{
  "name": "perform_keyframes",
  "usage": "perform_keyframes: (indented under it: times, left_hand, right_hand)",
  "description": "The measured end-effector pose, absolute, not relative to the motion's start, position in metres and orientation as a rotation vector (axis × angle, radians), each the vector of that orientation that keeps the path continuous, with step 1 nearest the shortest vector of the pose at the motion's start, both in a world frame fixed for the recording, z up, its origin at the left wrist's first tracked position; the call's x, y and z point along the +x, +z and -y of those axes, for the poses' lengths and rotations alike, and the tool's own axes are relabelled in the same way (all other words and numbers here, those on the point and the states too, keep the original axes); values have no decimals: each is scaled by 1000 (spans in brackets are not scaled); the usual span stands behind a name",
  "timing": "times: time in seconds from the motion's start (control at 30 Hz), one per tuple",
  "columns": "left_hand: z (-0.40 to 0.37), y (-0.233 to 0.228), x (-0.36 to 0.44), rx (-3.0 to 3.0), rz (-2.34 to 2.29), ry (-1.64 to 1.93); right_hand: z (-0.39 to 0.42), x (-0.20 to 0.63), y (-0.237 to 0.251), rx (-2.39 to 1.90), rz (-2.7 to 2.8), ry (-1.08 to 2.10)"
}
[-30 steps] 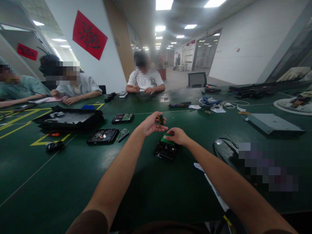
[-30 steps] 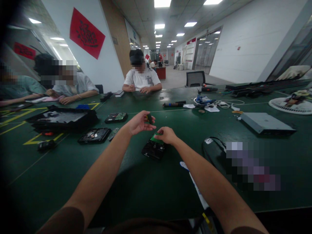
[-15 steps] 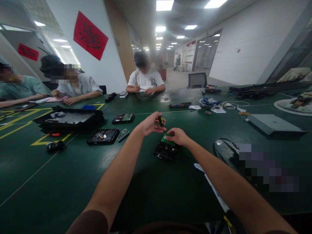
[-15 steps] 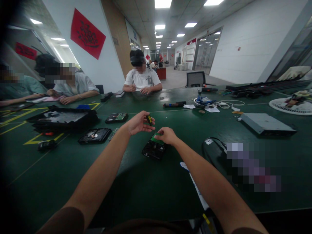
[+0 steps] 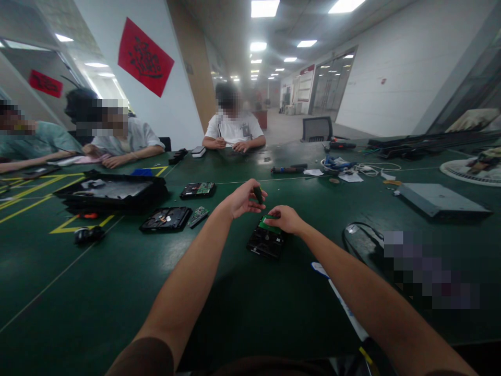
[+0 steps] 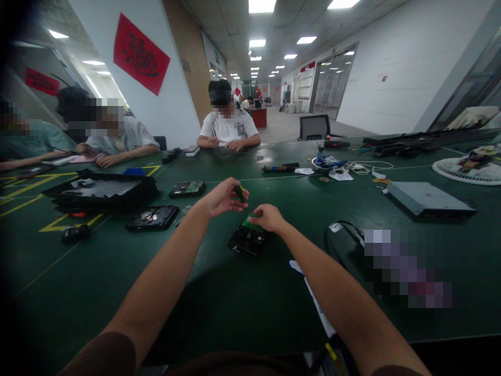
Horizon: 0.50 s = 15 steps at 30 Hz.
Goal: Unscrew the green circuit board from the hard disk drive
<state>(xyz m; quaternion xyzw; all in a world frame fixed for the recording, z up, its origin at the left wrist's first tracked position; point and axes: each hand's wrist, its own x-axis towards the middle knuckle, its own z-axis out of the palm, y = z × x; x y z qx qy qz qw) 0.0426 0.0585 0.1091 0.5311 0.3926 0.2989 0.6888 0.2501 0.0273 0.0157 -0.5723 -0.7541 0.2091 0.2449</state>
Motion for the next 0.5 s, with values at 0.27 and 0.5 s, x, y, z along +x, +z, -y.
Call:
perform_keyframes:
  times: [0.27, 0.5]
  left_hand:
    - [-55, 107, 50, 1066, -858, 690]
    - [-58, 108, 45, 1148, -868, 648]
  right_hand:
    - [-29, 250, 12, -1568, 2055, 570]
    - [-29, 250, 12, -1562, 2051, 564]
